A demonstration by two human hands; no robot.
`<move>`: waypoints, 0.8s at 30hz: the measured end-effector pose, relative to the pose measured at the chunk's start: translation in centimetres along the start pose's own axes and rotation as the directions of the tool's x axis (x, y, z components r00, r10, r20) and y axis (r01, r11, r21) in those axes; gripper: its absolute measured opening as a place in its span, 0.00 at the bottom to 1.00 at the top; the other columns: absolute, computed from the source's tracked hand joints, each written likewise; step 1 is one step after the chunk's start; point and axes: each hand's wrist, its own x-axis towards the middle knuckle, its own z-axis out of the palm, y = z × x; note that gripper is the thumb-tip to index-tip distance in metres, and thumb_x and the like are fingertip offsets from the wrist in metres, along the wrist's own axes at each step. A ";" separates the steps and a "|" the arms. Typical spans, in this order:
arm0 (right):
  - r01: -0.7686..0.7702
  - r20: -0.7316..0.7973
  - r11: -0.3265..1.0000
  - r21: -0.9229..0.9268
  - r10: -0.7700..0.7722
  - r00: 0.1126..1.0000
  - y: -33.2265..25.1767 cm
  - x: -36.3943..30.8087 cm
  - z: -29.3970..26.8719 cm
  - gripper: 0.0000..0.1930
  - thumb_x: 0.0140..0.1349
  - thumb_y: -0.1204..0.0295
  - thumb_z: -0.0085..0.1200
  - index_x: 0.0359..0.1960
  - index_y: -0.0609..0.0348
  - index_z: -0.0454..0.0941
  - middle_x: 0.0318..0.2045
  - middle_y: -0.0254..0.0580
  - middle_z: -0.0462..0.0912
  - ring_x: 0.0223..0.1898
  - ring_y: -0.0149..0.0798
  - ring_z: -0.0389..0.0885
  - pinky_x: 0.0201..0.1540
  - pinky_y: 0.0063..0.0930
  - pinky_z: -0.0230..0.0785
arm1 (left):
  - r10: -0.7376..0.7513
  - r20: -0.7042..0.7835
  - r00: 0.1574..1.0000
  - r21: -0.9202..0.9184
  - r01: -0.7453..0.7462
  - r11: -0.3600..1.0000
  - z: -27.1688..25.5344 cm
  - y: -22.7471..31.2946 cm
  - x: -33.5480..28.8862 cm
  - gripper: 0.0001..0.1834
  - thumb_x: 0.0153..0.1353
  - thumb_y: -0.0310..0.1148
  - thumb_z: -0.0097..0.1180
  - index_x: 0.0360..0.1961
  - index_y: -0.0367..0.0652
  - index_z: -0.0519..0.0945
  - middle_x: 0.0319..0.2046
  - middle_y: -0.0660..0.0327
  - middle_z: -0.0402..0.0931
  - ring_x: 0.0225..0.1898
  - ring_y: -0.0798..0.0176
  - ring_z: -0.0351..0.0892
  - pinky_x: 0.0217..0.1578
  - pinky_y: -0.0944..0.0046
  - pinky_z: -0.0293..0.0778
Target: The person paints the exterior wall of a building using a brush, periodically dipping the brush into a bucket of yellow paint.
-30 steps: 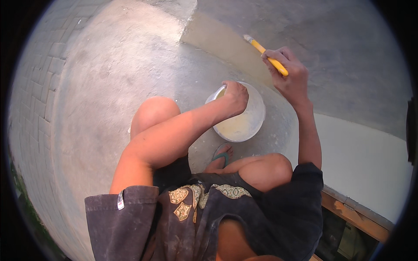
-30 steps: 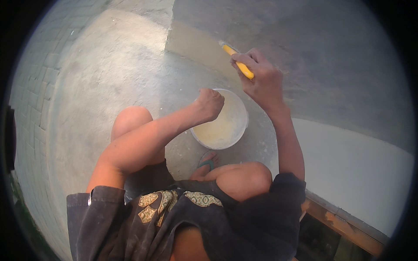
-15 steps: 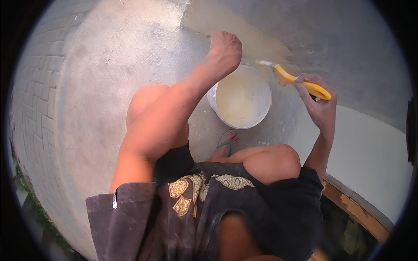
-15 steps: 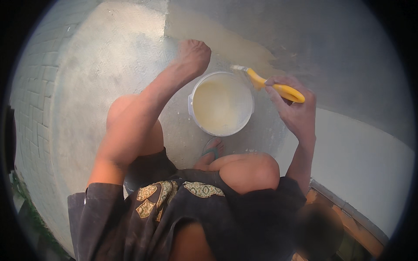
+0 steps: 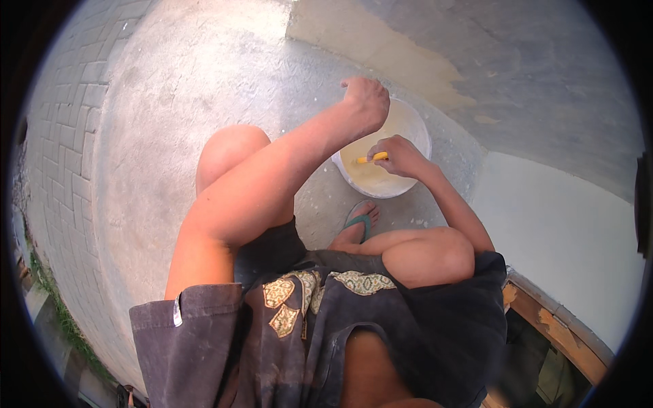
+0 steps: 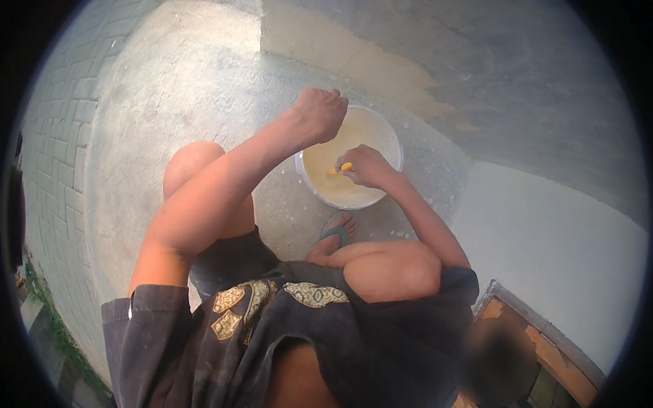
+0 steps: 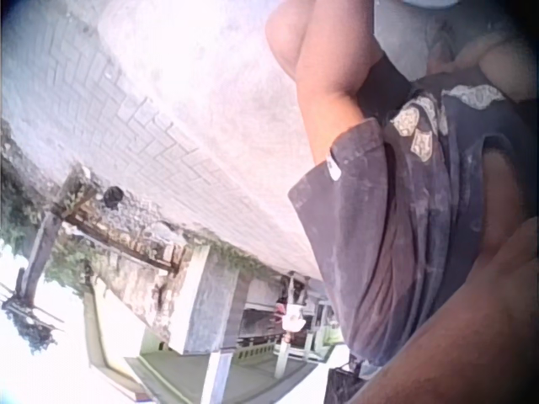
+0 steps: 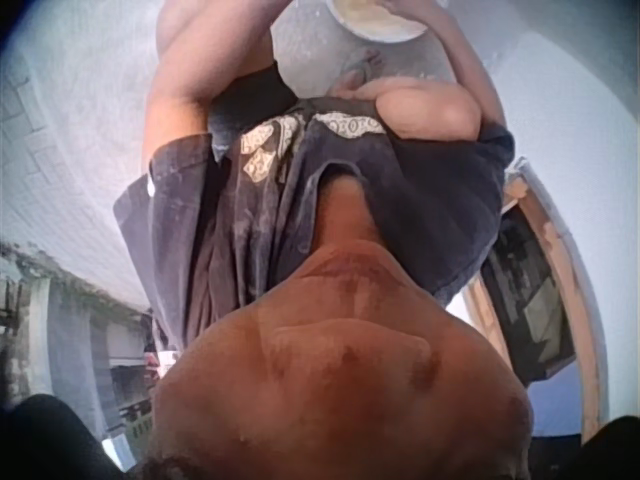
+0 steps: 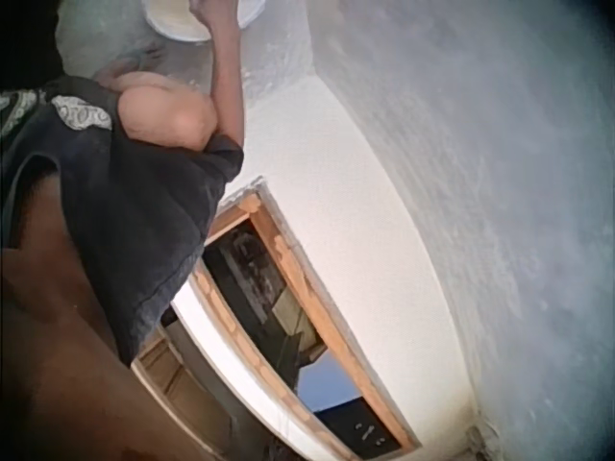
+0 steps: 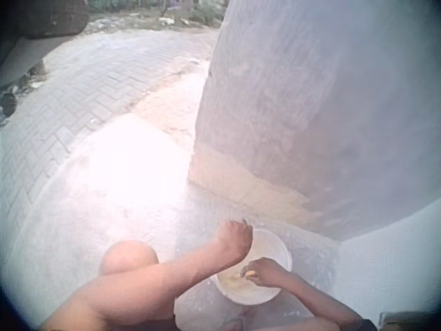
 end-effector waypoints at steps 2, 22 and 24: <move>0.000 -0.030 1.000 0.005 0.000 1.000 -0.1 -0.4 -0.5 0.08 0.52 0.73 0.57 0.35 0.51 0.82 0.32 0.45 0.82 0.39 0.49 0.78 0.45 0.39 0.70 | 0.001 -0.010 1.000 -0.022 -0.001 1.000 -0.2 0.4 0.2 0.11 0.53 0.26 0.51 0.38 0.38 0.77 0.38 0.55 0.78 0.42 0.56 0.80 0.38 0.61 0.76; -0.160 -0.228 0.701 0.696 0.426 0.876 1.1 -8.1 -8.6 0.06 0.58 0.73 0.59 0.32 0.64 0.79 0.30 0.33 0.77 0.26 0.28 0.72 0.29 0.22 0.68 | 0.055 -0.031 0.998 -0.023 -0.056 0.998 -0.2 0.2 0.8 0.08 0.53 0.27 0.50 0.27 0.44 0.82 0.29 0.59 0.82 0.34 0.58 0.82 0.29 0.61 0.75; -0.040 -0.250 0.490 0.871 0.510 0.823 2.1 -8.7 -7.5 0.07 0.58 0.73 0.59 0.34 0.64 0.78 0.31 0.34 0.75 0.24 0.26 0.72 0.26 0.21 0.68 | 0.064 -0.043 0.997 -0.030 -0.065 0.997 0.0 0.1 0.8 0.08 0.52 0.27 0.50 0.25 0.44 0.83 0.29 0.58 0.82 0.33 0.58 0.82 0.28 0.61 0.74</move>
